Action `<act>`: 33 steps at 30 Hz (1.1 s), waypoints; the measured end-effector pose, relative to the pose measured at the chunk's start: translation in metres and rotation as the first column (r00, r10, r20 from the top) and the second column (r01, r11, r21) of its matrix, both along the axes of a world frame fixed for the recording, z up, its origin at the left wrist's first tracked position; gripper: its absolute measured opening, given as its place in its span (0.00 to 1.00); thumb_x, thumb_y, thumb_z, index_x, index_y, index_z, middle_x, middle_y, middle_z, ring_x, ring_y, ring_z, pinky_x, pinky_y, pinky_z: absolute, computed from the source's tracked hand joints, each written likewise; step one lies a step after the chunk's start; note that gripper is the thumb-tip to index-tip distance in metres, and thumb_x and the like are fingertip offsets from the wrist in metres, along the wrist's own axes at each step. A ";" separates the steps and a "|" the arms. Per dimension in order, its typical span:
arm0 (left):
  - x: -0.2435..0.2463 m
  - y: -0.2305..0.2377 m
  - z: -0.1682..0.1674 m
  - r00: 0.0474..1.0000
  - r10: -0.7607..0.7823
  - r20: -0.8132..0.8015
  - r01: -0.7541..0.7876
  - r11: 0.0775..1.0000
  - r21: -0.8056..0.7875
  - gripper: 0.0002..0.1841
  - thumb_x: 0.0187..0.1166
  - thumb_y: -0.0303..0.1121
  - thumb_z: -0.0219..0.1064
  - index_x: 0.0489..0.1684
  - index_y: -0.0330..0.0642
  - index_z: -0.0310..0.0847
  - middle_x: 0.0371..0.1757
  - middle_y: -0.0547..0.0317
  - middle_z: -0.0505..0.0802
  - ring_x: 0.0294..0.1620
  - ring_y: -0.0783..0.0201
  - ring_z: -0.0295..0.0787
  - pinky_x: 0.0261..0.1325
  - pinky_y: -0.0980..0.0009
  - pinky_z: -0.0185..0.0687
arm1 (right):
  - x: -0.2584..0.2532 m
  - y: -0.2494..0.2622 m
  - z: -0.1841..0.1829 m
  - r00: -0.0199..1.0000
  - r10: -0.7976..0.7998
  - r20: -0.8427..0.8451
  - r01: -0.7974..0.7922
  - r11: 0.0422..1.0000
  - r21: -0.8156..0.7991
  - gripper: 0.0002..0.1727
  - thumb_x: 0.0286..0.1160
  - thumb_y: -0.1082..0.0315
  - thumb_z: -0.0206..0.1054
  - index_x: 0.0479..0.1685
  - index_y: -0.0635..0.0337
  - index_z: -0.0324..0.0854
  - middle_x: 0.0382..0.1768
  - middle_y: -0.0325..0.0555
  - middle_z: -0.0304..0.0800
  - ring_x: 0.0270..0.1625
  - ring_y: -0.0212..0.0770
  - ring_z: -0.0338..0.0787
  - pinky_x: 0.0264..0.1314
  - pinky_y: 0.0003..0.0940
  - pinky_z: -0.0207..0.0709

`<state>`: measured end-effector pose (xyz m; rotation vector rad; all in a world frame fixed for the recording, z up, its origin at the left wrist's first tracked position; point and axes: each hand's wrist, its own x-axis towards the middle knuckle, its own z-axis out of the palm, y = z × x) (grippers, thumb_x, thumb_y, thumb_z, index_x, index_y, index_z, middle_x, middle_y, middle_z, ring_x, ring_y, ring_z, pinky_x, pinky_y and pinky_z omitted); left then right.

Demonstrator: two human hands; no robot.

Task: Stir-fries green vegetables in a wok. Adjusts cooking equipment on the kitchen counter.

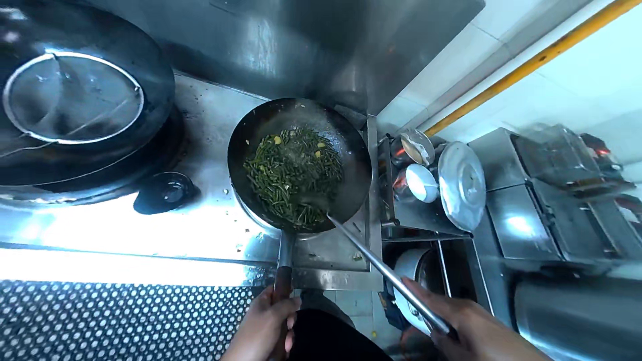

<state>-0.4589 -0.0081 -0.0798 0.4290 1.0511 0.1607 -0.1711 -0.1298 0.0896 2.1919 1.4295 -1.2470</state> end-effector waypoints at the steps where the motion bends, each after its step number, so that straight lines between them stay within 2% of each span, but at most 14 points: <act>1: 0.000 0.000 0.000 1.000 -0.003 0.008 0.003 1.000 -0.002 0.17 0.82 0.26 0.65 0.66 0.37 0.70 0.22 0.56 0.81 0.13 0.64 0.79 0.15 0.69 0.82 | -0.003 0.003 -0.004 1.000 -0.001 0.014 0.002 1.000 -0.027 0.45 0.79 0.67 0.66 0.97 0.36 0.51 0.61 0.57 0.91 0.56 0.58 0.92 0.64 0.62 0.82; 4: 0.002 0.000 0.014 1.000 0.000 0.010 0.000 1.000 -0.015 0.16 0.82 0.26 0.65 0.65 0.37 0.69 0.22 0.57 0.81 0.14 0.65 0.79 0.16 0.70 0.81 | -0.018 0.033 -0.033 0.989 0.012 0.151 0.002 0.996 -0.090 0.48 0.78 0.67 0.63 0.97 0.23 0.44 0.48 0.59 0.93 0.48 0.61 0.93 0.54 0.64 0.84; 7: -0.002 -0.003 0.037 1.000 -0.009 0.028 0.009 1.000 -0.024 0.16 0.82 0.26 0.64 0.65 0.38 0.68 0.23 0.59 0.81 0.16 0.66 0.80 0.19 0.71 0.81 | -0.029 0.066 -0.073 0.962 0.020 0.273 0.009 0.995 -0.102 0.51 0.78 0.70 0.61 0.96 0.17 0.39 0.48 0.60 0.92 0.51 0.63 0.93 0.55 0.65 0.84; 13: -0.005 0.001 0.009 1.000 0.014 -0.028 -0.013 0.999 0.037 0.13 0.82 0.28 0.66 0.59 0.37 0.72 0.23 0.57 0.82 0.14 0.65 0.79 0.16 0.70 0.79 | -0.010 0.061 -0.077 0.960 -0.164 0.228 0.139 0.983 0.122 0.44 0.82 0.65 0.59 0.97 0.27 0.44 0.46 0.56 0.93 0.45 0.55 0.92 0.53 0.58 0.85; 18: -0.002 -0.003 0.022 1.000 0.010 -0.023 -0.009 1.000 0.024 0.15 0.82 0.27 0.65 0.63 0.37 0.70 0.23 0.59 0.81 0.15 0.66 0.79 0.17 0.71 0.80 | 0.038 0.094 -0.082 0.916 -0.334 0.223 0.273 0.925 0.266 0.42 0.84 0.64 0.61 0.97 0.30 0.46 0.59 0.58 0.90 0.55 0.57 0.92 0.62 0.59 0.83; 20: -0.001 -0.005 0.024 0.999 0.030 -0.028 -0.029 0.999 0.023 0.15 0.83 0.27 0.64 0.63 0.37 0.70 0.23 0.60 0.81 0.15 0.67 0.78 0.17 0.72 0.79 | 0.051 0.107 -0.104 0.910 -0.395 0.129 0.341 0.887 0.310 0.44 0.82 0.66 0.64 0.98 0.34 0.47 0.56 0.59 0.90 0.44 0.54 0.92 0.53 0.55 0.86; 21: 0.000 -0.007 0.024 0.999 0.034 -0.036 -0.033 0.999 0.023 0.15 0.83 0.27 0.64 0.64 0.37 0.70 0.24 0.60 0.81 0.15 0.67 0.78 0.16 0.72 0.79 | 0.052 0.111 -0.116 0.898 -0.440 0.021 0.413 0.857 0.308 0.46 0.81 0.67 0.65 0.98 0.36 0.46 0.52 0.58 0.89 0.34 0.50 0.90 0.41 0.51 0.87; 22: 0.001 -0.007 0.023 0.999 0.034 -0.042 -0.033 0.999 0.028 0.16 0.83 0.27 0.65 0.65 0.37 0.71 0.24 0.60 0.82 0.15 0.67 0.78 0.16 0.72 0.79 | 0.046 0.114 -0.127 0.859 -0.498 -0.123 0.511 0.814 0.274 0.46 0.81 0.67 0.65 0.98 0.36 0.45 0.47 0.57 0.88 0.27 0.46 0.86 0.32 0.46 0.85; 24: 0.004 -0.009 0.019 0.998 0.022 -0.054 -0.020 0.999 0.034 0.17 0.82 0.28 0.65 0.67 0.37 0.71 0.23 0.60 0.82 0.15 0.67 0.79 0.16 0.72 0.79 | 0.026 0.116 -0.138 0.648 -0.624 -0.438 0.723 0.685 0.094 0.47 0.82 0.70 0.64 0.98 0.36 0.42 0.35 0.49 0.81 0.19 0.38 0.79 0.20 0.34 0.78; 26: 0.010 -0.013 0.017 0.998 0.020 -0.061 -0.018 0.999 0.033 0.18 0.82 0.27 0.64 0.68 0.38 0.70 0.24 0.60 0.82 0.15 0.67 0.79 0.17 0.72 0.79 | 0.014 0.115 -0.137 0.388 -0.667 -0.636 0.795 0.591 -0.134 0.46 0.83 0.73 0.61 0.98 0.37 0.40 0.28 0.42 0.74 0.15 0.35 0.75 0.15 0.29 0.75; 27: 0.014 -0.016 0.020 0.997 0.031 -0.072 -0.028 0.999 0.045 0.17 0.82 0.27 0.64 0.67 0.38 0.70 0.24 0.61 0.82 0.15 0.68 0.78 0.16 0.72 0.79 | 0.014 0.112 -0.133 0.348 -0.657 -0.669 0.779 0.599 -0.184 0.46 0.82 0.74 0.61 0.98 0.38 0.40 0.27 0.41 0.74 0.15 0.34 0.74 0.14 0.29 0.74; 28: 0.020 -0.018 0.026 0.996 0.044 -0.081 -0.039 0.997 0.061 0.17 0.82 0.27 0.64 0.66 0.37 0.70 0.24 0.61 0.82 0.15 0.68 0.79 0.16 0.72 0.79 | 0.017 0.109 -0.126 0.387 -0.625 -0.678 0.739 0.650 -0.177 0.47 0.81 0.74 0.62 0.98 0.38 0.41 0.27 0.42 0.74 0.16 0.34 0.74 0.15 0.29 0.74; 30: 0.029 -0.025 0.035 0.995 0.036 -0.088 -0.030 0.997 0.070 0.17 0.83 0.27 0.64 0.67 0.36 0.68 0.24 0.60 0.82 0.15 0.67 0.80 0.16 0.71 0.81 | 0.027 0.098 -0.108 0.615 -0.517 -0.596 0.599 0.797 -0.073 0.47 0.79 0.70 0.64 0.98 0.36 0.43 0.31 0.45 0.79 0.17 0.36 0.77 0.18 0.32 0.77; 33: 0.039 -0.033 0.030 0.986 0.083 -0.147 -0.072 0.995 0.075 0.16 0.83 0.27 0.62 0.67 0.36 0.71 0.22 0.60 0.81 0.14 0.67 0.78 0.16 0.71 0.80 | 0.043 0.092 -0.080 0.897 -0.284 -0.340 0.323 0.944 0.065 0.46 0.80 0.64 0.64 0.97 0.28 0.45 0.51 0.53 0.86 0.26 0.43 0.85 0.29 0.42 0.84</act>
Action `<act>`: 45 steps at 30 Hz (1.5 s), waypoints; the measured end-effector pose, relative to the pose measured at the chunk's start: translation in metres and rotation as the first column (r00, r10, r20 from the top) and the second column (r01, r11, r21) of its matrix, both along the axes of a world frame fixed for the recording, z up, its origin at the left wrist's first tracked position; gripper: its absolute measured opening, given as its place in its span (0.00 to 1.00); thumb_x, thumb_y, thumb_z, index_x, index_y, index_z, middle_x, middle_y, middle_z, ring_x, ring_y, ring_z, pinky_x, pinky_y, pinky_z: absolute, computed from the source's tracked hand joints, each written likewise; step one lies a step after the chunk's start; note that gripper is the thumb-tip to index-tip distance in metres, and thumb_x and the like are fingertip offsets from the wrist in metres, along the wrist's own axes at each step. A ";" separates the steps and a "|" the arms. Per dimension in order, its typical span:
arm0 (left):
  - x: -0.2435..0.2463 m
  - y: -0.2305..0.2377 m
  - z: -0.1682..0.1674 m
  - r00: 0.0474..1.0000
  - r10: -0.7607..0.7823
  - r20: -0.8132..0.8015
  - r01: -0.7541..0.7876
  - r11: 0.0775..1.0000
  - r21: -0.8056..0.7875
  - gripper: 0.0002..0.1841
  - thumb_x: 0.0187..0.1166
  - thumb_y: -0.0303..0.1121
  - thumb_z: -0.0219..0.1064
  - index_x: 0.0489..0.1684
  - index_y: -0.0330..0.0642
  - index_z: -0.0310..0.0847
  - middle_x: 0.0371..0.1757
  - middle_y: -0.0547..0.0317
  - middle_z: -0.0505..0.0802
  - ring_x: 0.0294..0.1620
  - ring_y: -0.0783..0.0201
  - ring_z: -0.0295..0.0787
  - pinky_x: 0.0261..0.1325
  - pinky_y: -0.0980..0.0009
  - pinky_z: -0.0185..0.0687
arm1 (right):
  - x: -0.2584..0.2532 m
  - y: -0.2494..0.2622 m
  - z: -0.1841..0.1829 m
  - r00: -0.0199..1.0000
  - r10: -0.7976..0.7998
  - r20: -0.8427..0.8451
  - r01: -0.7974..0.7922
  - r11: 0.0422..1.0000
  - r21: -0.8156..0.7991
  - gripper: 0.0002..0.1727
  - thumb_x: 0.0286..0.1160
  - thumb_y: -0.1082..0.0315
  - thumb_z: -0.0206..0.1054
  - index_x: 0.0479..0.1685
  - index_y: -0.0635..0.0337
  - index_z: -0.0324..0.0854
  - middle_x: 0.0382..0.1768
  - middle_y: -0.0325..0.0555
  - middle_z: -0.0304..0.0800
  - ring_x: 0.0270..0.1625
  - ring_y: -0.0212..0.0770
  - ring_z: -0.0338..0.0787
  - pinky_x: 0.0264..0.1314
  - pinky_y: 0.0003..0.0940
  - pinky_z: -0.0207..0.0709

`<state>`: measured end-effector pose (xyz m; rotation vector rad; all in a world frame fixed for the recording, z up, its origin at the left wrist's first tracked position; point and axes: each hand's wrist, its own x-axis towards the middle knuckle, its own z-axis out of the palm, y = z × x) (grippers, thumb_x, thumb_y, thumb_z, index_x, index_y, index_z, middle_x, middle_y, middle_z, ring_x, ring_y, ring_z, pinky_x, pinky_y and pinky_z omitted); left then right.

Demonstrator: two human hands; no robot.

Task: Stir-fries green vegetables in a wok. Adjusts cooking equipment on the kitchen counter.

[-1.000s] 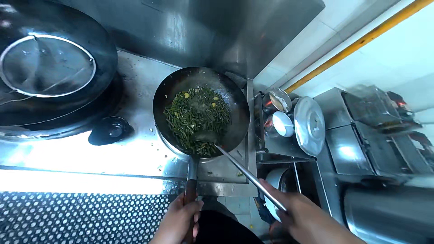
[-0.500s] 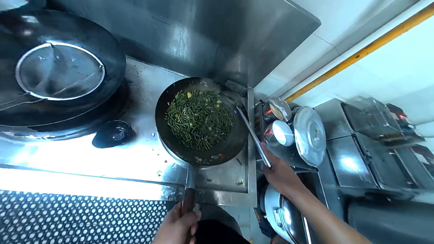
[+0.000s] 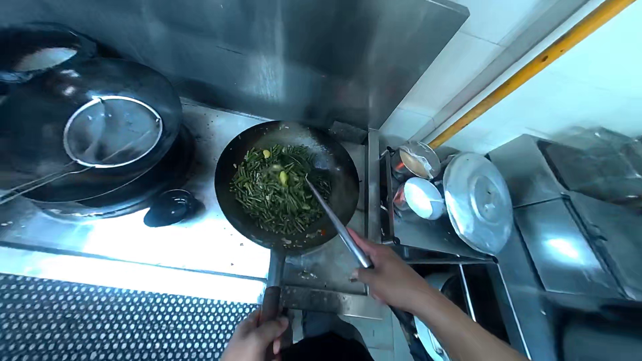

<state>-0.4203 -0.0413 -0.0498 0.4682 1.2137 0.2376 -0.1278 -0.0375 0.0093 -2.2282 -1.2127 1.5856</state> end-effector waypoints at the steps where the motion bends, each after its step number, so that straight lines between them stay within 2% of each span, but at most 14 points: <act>1: 0.004 -0.001 0.003 0.999 0.033 -0.013 -0.033 0.999 0.011 0.14 0.83 0.27 0.63 0.64 0.36 0.73 0.22 0.61 0.81 0.14 0.68 0.77 0.15 0.72 0.79 | 0.009 0.005 0.003 0.993 0.063 0.101 -0.066 0.998 0.025 0.45 0.81 0.64 0.63 0.97 0.27 0.45 0.56 0.53 0.87 0.35 0.45 0.88 0.39 0.47 0.86; 3: 0.014 -0.006 0.014 0.999 0.047 -0.007 -0.047 0.999 0.025 0.13 0.83 0.27 0.62 0.63 0.37 0.72 0.22 0.61 0.81 0.14 0.69 0.77 0.15 0.73 0.78 | 0.034 0.023 -0.003 0.957 0.113 0.266 -0.137 0.988 0.075 0.45 0.82 0.64 0.62 0.97 0.27 0.44 0.62 0.56 0.88 0.53 0.53 0.90 0.58 0.56 0.84; 6: 0.019 -0.018 0.014 0.999 0.054 -0.002 -0.054 0.998 0.020 0.14 0.83 0.28 0.61 0.65 0.38 0.72 0.22 0.61 0.80 0.14 0.68 0.77 0.15 0.73 0.78 | 0.075 0.057 -0.039 0.915 0.131 0.382 -0.200 0.969 0.146 0.48 0.80 0.67 0.64 0.98 0.30 0.43 0.62 0.60 0.89 0.57 0.59 0.91 0.62 0.63 0.83; 9: 0.018 -0.014 0.010 0.997 0.079 -0.001 -0.079 0.997 0.016 0.13 0.84 0.28 0.61 0.63 0.38 0.74 0.22 0.60 0.81 0.13 0.68 0.77 0.15 0.73 0.79 | 0.086 0.072 -0.072 0.955 0.090 0.283 -0.138 0.978 0.154 0.48 0.80 0.67 0.66 0.98 0.29 0.43 0.59 0.59 0.89 0.46 0.54 0.92 0.51 0.57 0.87; 12: 0.014 -0.011 0.003 0.998 0.031 0.050 -0.031 0.999 -0.012 0.14 0.85 0.29 0.60 0.65 0.38 0.72 0.25 0.58 0.82 0.15 0.66 0.79 0.17 0.71 0.82 | 0.066 0.058 -0.079 0.991 -0.062 -0.115 0.071 0.994 0.077 0.47 0.81 0.68 0.66 0.98 0.32 0.44 0.36 0.50 0.83 0.20 0.38 0.80 0.23 0.34 0.80; 15: 0.015 -0.007 -0.003 0.996 0.008 0.088 -0.005 0.999 -0.035 0.15 0.83 0.27 0.60 0.65 0.39 0.71 0.29 0.56 0.82 0.18 0.65 0.81 0.19 0.71 0.84 | 0.058 0.037 -0.063 0.933 -0.085 -0.351 0.081 0.996 -0.024 0.46 0.83 0.70 0.62 0.98 0.33 0.42 0.30 0.44 0.77 0.18 0.34 0.75 0.20 0.29 0.75; 18: 0.020 -0.003 -0.002 0.997 -0.007 0.071 0.009 0.999 -0.032 0.10 0.86 0.28 0.59 0.60 0.39 0.72 0.25 0.58 0.80 0.15 0.66 0.78 0.17 0.71 0.82 | 0.046 0.006 -0.019 0.994 0.073 -0.085 -0.072 0.997 0.015 0.44 0.84 0.67 0.62 0.97 0.31 0.45 0.39 0.50 0.83 0.22 0.38 0.80 0.26 0.35 0.79; 21: 0.014 0.006 -0.010 0.999 -0.020 0.028 0.021 0.998 -0.054 0.08 0.87 0.30 0.61 0.56 0.39 0.75 0.21 0.58 0.78 0.12 0.67 0.76 0.15 0.71 0.81 | 0.019 -0.033 0.024 0.947 0.189 0.258 -0.198 0.980 0.010 0.44 0.81 0.65 0.63 0.96 0.25 0.48 0.63 0.52 0.87 0.50 0.48 0.91 0.54 0.51 0.86; 23: 0.010 0.011 -0.014 0.999 -0.027 0.032 0.028 0.998 -0.050 0.07 0.87 0.30 0.62 0.55 0.39 0.74 0.21 0.58 0.78 0.11 0.67 0.75 0.14 0.71 0.80 | -0.004 -0.057 0.050 0.898 0.204 0.389 -0.211 0.977 -0.025 0.45 0.82 0.65 0.62 0.96 0.22 0.45 0.62 0.53 0.89 0.58 0.53 0.90 0.61 0.57 0.84; 28: 0.003 0.021 -0.020 0.995 -0.086 0.042 0.088 0.995 -0.040 0.10 0.86 0.32 0.64 0.57 0.39 0.72 0.20 0.58 0.77 0.11 0.67 0.75 0.14 0.71 0.80 | -0.049 -0.118 0.069 0.911 0.227 0.345 -0.200 0.973 -0.112 0.47 0.80 0.65 0.63 0.97 0.22 0.44 0.53 0.54 0.91 0.47 0.54 0.93 0.50 0.58 0.87; 33: -0.019 0.014 -0.023 0.992 -0.114 0.045 0.114 0.993 0.004 0.10 0.83 0.26 0.64 0.56 0.38 0.70 0.21 0.57 0.77 0.11 0.66 0.75 0.13 0.71 0.80 | -0.084 -0.109 0.024 0.883 0.258 0.393 -0.199 0.962 -0.186 0.49 0.77 0.70 0.62 0.97 0.24 0.43 0.62 0.57 0.89 0.61 0.60 0.90 0.62 0.64 0.82; 37: -0.067 -0.043 0.011 0.983 -0.186 0.007 0.185 0.980 0.080 0.11 0.77 0.24 0.66 0.53 0.37 0.71 0.20 0.59 0.81 0.13 0.66 0.78 0.16 0.70 0.80 | -0.101 -0.090 0.001 0.874 0.212 0.437 -0.163 0.976 -0.148 0.49 0.76 0.72 0.62 0.98 0.28 0.43 0.61 0.57 0.90 0.63 0.60 0.90 0.65 0.62 0.82; 41: -0.094 -0.048 0.003 0.972 -0.236 -0.003 0.235 0.968 0.093 0.15 0.76 0.24 0.66 0.58 0.36 0.69 0.21 0.60 0.80 0.13 0.66 0.78 0.16 0.69 0.80 | -0.111 -0.114 0.021 0.890 0.195 0.411 -0.163 0.980 -0.112 0.46 0.80 0.69 0.60 0.97 0.26 0.44 0.53 0.59 0.92 0.56 0.62 0.92 0.60 0.63 0.83; 45: -0.059 -0.002 0.012 0.988 -0.116 0.100 0.115 0.993 0.010 0.07 0.80 0.23 0.62 0.49 0.38 0.70 0.19 0.58 0.77 0.10 0.67 0.75 0.12 0.72 0.80 | -0.109 -0.141 0.057 0.906 0.230 0.354 -0.194 0.972 -0.136 0.46 0.79 0.67 0.63 0.98 0.28 0.45 0.55 0.58 0.91 0.55 0.60 0.91 0.60 0.61 0.83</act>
